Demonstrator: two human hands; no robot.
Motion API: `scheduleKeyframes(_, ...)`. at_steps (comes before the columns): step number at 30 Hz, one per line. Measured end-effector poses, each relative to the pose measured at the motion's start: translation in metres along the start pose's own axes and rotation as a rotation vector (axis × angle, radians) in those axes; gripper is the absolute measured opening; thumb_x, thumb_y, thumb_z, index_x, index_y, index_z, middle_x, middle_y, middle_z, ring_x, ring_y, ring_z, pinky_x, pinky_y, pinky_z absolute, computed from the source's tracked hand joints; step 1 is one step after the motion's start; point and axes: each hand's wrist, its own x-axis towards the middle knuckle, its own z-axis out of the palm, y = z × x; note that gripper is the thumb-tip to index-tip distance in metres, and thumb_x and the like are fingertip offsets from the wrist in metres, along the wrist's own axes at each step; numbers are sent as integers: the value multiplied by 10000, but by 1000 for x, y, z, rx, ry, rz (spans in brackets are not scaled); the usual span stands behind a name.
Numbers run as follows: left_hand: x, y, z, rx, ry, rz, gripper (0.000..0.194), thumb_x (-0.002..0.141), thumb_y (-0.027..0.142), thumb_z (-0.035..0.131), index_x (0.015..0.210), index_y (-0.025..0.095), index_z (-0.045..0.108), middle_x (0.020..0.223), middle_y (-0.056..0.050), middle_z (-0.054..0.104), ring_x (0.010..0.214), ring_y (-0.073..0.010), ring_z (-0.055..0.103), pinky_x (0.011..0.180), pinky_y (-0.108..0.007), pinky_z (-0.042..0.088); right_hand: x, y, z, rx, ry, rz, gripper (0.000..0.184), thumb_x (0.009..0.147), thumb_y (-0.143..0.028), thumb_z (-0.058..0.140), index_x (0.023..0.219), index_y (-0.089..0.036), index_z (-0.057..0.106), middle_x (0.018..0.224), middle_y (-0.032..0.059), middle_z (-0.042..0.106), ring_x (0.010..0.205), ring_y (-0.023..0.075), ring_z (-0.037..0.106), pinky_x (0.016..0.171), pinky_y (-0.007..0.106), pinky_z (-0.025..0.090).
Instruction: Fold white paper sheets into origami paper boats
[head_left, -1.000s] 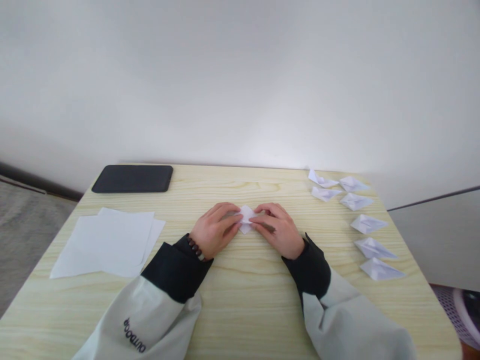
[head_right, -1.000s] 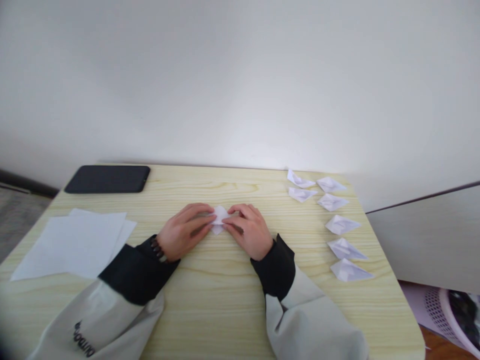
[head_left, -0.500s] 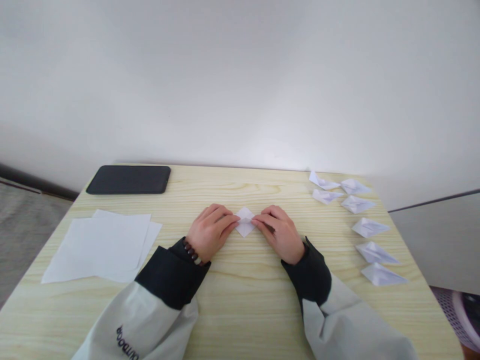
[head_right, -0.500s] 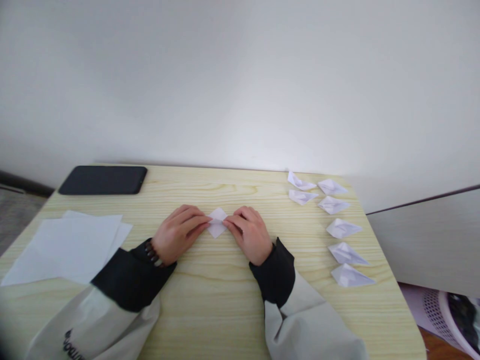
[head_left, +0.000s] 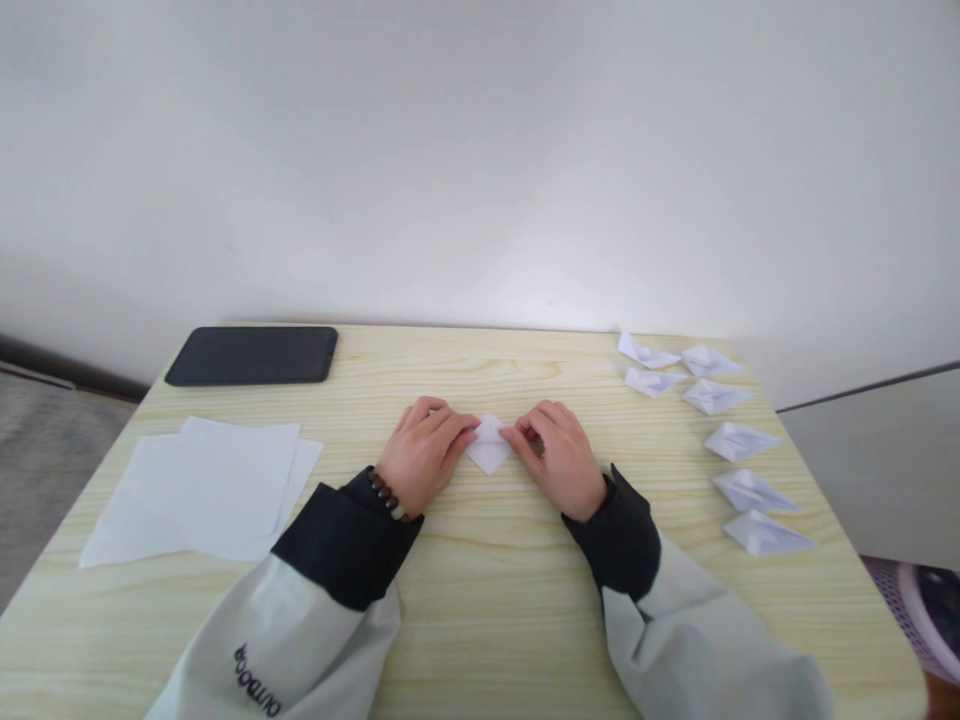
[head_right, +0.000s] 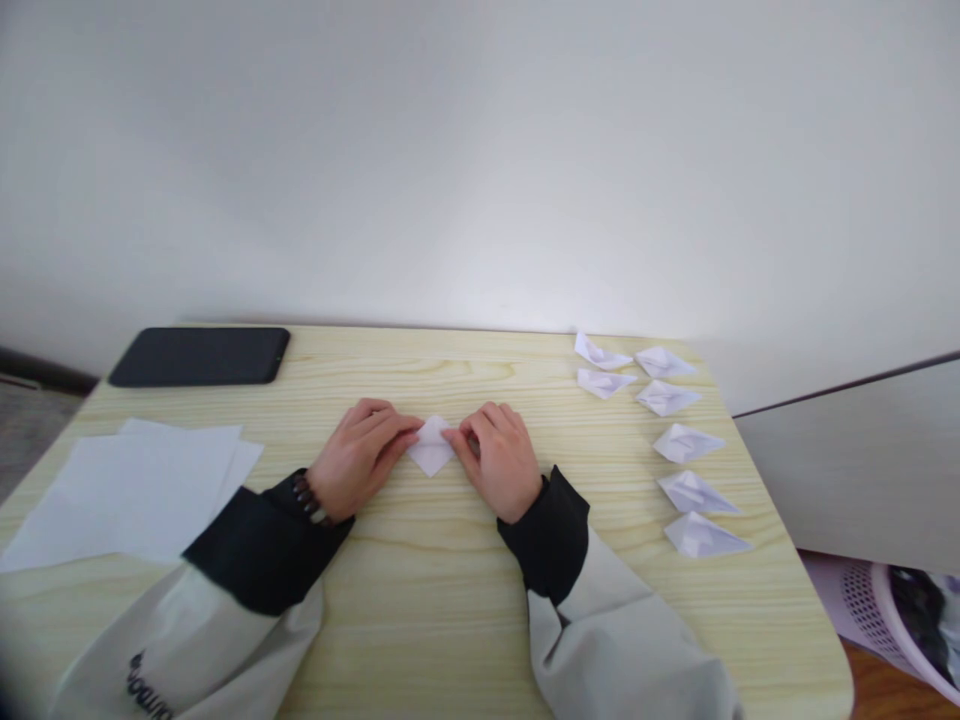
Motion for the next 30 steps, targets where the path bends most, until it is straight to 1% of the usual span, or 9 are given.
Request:
scheduleKeyframes(3, 0, 1, 1, 2, 24, 8, 184, 875, 238, 483, 923, 158, 641, 815, -58, 666, 853, -205, 497, 800, -377, 458, 0, 0, 0, -7, -1, 13, 252, 885, -354, 488, 703, -190, 548, 721, 31, 561, 735, 166, 485, 699, 312, 384)
scheduleKeyframes(7, 1, 2, 1, -13, 84, -7, 167, 859, 223, 511, 887, 166, 665, 778, -57, 658, 822, -199, 489, 795, -373, 464, 1, 1, -1, -25, -20, -1, 269, 882, -361, 494, 686, -186, 551, 717, 30, 565, 734, 166, 485, 696, 307, 383)
scheduleKeyframes(10, 2, 1, 1, -26, 75, -28, 186, 866, 235, 498, 856, 180, 675, 760, -52, 656, 799, -194, 500, 768, -365, 471, 2, 1, -1, -36, -22, 5, 276, 883, -367, 491, 686, -185, 558, 714, 33, 565, 731, 166, 485, 696, 306, 385)
scheduleKeyframes(12, 2, 1, 1, -27, 55, -31, 199, 873, 243, 483, 873, 175, 670, 770, -51, 661, 784, -189, 512, 759, -360, 474, 2, 0, -1, -46, -20, 16, 280, 884, -368, 487, 684, -185, 558, 711, 33, 562, 728, 166, 485, 697, 306, 383)
scheduleKeyframes(16, 2, 3, 2, 23, 54, -35, 201, 882, 236, 464, 928, 164, 646, 805, -53, 668, 774, -188, 529, 758, -360, 474, 4, -3, 0, -84, -21, 29, 283, 890, -362, 475, 680, -186, 547, 713, 36, 557, 730, 169, 481, 699, 310, 376)
scheduleKeyframes(22, 1, 7, 4, 87, 97, -68, 181, 877, 238, 482, 857, 175, 651, 776, -44, 668, 767, -191, 536, 721, -343, 476, 5, -6, 0, -131, -45, 43, 266, 900, -319, 461, 684, -182, 537, 743, 43, 561, 733, 172, 477, 693, 312, 371)
scheduleKeyframes(30, 1, 11, 4, 181, 136, -78, 163, 861, 256, 517, 795, 186, 650, 738, -38, 662, 771, -198, 529, 670, -315, 467, 6, -8, 1, -174, -60, 57, 270, 900, -335, 459, 684, -187, 525, 752, 47, 560, 748, 183, 475, 709, 319, 366)
